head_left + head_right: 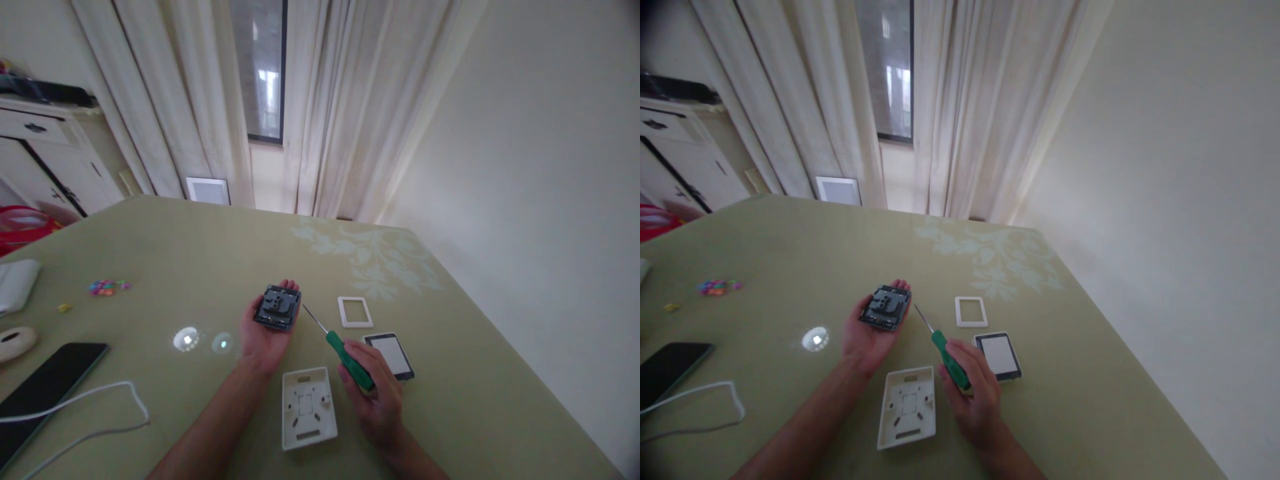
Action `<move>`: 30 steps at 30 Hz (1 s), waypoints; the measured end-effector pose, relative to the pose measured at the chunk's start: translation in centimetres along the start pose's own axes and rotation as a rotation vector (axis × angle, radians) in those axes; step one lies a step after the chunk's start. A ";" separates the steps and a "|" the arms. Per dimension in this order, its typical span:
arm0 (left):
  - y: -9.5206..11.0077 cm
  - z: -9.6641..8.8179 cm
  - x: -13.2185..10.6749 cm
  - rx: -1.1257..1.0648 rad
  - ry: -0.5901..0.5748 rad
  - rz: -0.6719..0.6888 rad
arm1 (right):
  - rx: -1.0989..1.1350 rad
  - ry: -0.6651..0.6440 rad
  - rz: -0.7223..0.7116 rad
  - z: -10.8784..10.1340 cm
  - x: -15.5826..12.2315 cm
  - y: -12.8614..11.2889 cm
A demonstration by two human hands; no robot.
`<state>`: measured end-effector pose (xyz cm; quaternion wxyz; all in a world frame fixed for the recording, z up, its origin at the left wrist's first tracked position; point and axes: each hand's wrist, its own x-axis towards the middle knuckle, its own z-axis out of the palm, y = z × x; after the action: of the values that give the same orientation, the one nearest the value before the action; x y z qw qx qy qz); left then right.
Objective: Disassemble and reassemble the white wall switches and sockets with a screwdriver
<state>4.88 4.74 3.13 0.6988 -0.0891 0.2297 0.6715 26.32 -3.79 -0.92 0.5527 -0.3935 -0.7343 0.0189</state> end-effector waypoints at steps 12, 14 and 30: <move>0.2 -0.3 0.0 -0.026 0.073 -0.012 | -0.031 -0.085 -0.046 -0.1 -0.3 0.0; 0.4 -0.3 0.2 -0.035 0.100 0.012 | -0.021 -0.090 -0.040 0.0 -0.3 0.1; -0.3 0.2 0.3 -0.058 0.115 0.007 | -0.071 -0.202 -0.139 -0.1 -1.9 0.5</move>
<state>5.19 5.11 3.15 0.6793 -0.1471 0.2503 0.6739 26.82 -4.63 -2.64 0.4616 -0.3573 -0.8119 -0.0058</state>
